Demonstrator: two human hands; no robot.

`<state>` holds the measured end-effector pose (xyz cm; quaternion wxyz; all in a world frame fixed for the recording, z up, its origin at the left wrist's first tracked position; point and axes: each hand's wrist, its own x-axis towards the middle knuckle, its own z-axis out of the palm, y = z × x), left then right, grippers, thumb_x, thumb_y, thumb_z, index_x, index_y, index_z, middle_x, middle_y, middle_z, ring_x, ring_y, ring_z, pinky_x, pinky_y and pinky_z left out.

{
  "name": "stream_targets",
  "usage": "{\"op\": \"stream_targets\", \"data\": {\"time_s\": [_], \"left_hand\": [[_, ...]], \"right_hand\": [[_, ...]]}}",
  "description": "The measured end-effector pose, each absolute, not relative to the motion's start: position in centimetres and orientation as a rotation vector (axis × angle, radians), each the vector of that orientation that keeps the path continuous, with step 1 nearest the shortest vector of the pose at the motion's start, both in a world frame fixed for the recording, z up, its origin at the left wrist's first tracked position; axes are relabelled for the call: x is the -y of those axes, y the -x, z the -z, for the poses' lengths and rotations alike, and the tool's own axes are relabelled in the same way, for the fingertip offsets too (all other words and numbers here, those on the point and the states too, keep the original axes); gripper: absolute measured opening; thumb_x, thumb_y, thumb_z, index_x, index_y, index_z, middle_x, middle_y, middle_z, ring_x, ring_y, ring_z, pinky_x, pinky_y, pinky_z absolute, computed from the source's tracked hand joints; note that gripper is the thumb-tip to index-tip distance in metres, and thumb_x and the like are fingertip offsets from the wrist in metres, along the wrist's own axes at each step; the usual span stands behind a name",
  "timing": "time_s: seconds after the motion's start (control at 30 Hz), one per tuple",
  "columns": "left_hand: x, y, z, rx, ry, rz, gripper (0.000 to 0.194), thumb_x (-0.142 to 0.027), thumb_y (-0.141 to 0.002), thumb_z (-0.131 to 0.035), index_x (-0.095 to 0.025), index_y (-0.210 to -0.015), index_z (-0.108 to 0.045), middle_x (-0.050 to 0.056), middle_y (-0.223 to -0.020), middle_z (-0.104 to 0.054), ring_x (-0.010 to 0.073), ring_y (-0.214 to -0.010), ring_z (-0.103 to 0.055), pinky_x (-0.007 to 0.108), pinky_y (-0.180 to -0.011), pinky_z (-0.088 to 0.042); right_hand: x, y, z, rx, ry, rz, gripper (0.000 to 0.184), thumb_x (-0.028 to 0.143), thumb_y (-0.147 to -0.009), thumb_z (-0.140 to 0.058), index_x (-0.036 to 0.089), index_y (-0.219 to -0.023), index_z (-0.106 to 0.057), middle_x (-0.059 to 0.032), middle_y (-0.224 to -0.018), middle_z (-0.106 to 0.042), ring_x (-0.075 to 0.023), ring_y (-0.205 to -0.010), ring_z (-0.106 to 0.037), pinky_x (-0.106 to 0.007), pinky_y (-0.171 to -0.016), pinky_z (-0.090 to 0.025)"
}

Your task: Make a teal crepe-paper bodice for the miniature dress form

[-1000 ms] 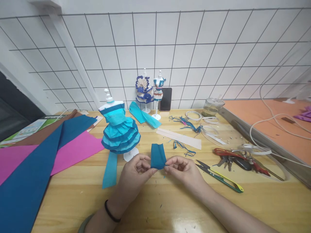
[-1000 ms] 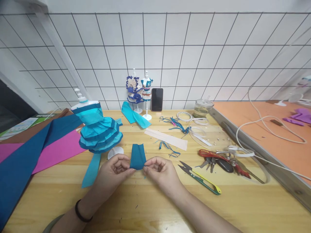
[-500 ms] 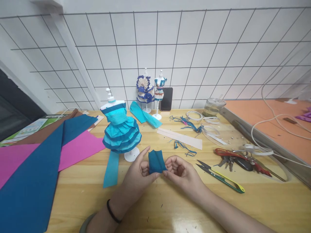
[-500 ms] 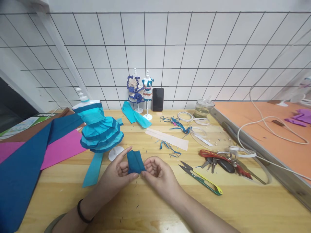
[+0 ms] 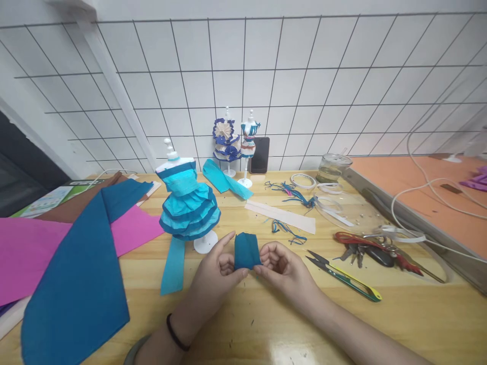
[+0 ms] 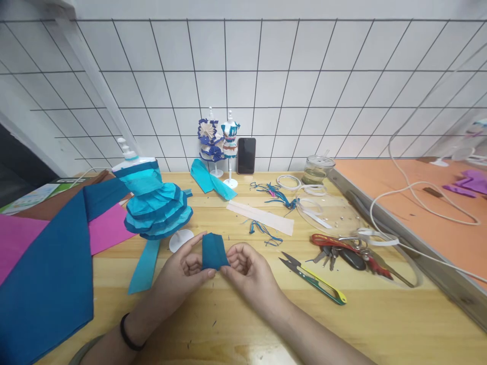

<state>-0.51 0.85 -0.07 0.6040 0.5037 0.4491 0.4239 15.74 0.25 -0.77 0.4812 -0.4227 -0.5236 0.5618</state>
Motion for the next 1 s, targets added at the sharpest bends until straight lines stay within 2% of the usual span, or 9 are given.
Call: {"op": "stream_targets", "data": {"time_s": [0.13, 0.47, 0.6, 0.7, 0.77, 0.87, 1.0], "left_hand": [[-1.18, 0.72, 0.21, -1.091, -1.182, -0.986, 0.077, -0.017, -0.063, -0.068, -0.013, -0.129, -0.029, -0.002, -0.066, -0.063, 0.0125, -0.063, -0.059, 0.022, -0.059, -0.041], [-1.23, 0.63, -0.04, -1.094, -1.164, -0.991, 0.076, -0.018, -0.063, -0.068, -0.012, -0.127, -0.028, -0.006, -0.058, -0.056, 0.0108, -0.056, -0.055, 0.022, -0.055, -0.038], [-1.12, 0.5, -0.18, -1.101, -1.167, -0.995, 0.076, -0.02, -0.061, -0.068, -0.013, -0.127, -0.03, -0.006, -0.059, -0.056, 0.0112, -0.057, -0.055, 0.021, -0.054, -0.038], [-1.03, 0.49, -0.3, -1.109, -1.185, -0.985, 0.073, -0.021, -0.062, -0.068, -0.015, -0.124, -0.032, -0.006, -0.06, -0.057, 0.0109, -0.056, -0.055, 0.021, -0.054, -0.038], [-0.98, 0.52, -0.28, -1.102, -1.202, -0.98, 0.059, -0.02, -0.064, -0.066, -0.017, -0.115, -0.036, -0.005, -0.062, -0.06, 0.0109, -0.057, -0.056, 0.021, -0.055, -0.038], [-0.96, 0.54, -0.1, -1.086, -1.226, -0.991, 0.031, -0.019, -0.067, -0.062, -0.021, -0.087, -0.039, -0.004, -0.063, -0.06, 0.0109, -0.058, -0.056, 0.02, -0.055, -0.038], [-0.98, 0.58, 0.12, -1.126, -1.317, -1.027, 0.026, -0.017, -0.066, -0.061, -0.021, -0.068, -0.036, -0.006, -0.062, -0.052, 0.0092, -0.057, -0.052, 0.019, -0.053, -0.038]], "right_hand": [[-0.44, -15.9, 0.83, 1.268, 1.052, -1.348, 0.027, 0.036, -0.067, -0.07, 0.019, -0.076, -0.051, 0.0033, -0.064, -0.051, -0.0095, -0.058, -0.048, -0.022, -0.056, -0.04], [-0.17, -15.93, 0.9, 1.296, 1.039, -1.305, 0.031, 0.033, -0.066, -0.069, 0.02, -0.055, -0.044, 0.004, -0.059, -0.05, -0.0103, -0.056, -0.047, -0.022, -0.053, -0.036], [-0.15, -15.91, 0.87, 1.329, 1.054, -1.291, 0.025, 0.034, -0.068, -0.067, 0.019, -0.056, -0.052, 0.0013, -0.06, -0.058, -0.0128, -0.058, -0.054, -0.024, -0.056, -0.041], [-0.21, -16.01, 0.96, 1.369, 1.078, -1.27, 0.017, 0.035, -0.07, -0.065, 0.018, -0.066, -0.065, -0.0019, -0.064, -0.065, -0.0144, -0.06, -0.058, -0.026, -0.058, -0.044], [-0.28, -16.06, 1.1, 1.365, 1.096, -1.26, 0.016, 0.034, -0.069, -0.066, 0.018, -0.074, -0.069, -0.0028, -0.066, -0.067, -0.015, -0.06, -0.059, -0.027, -0.057, -0.045], [-0.38, -16.08, 1.28, 1.352, 1.152, -1.22, 0.016, 0.031, -0.065, -0.069, 0.019, -0.076, -0.071, -0.0009, -0.061, -0.065, -0.0127, -0.054, -0.055, -0.025, -0.052, -0.043], [-0.43, -16.07, 1.51, 1.337, 1.158, -1.218, 0.016, 0.029, -0.064, -0.07, 0.018, -0.075, -0.071, -0.0001, -0.061, -0.064, -0.011, -0.053, -0.052, -0.023, -0.051, -0.041]]}}
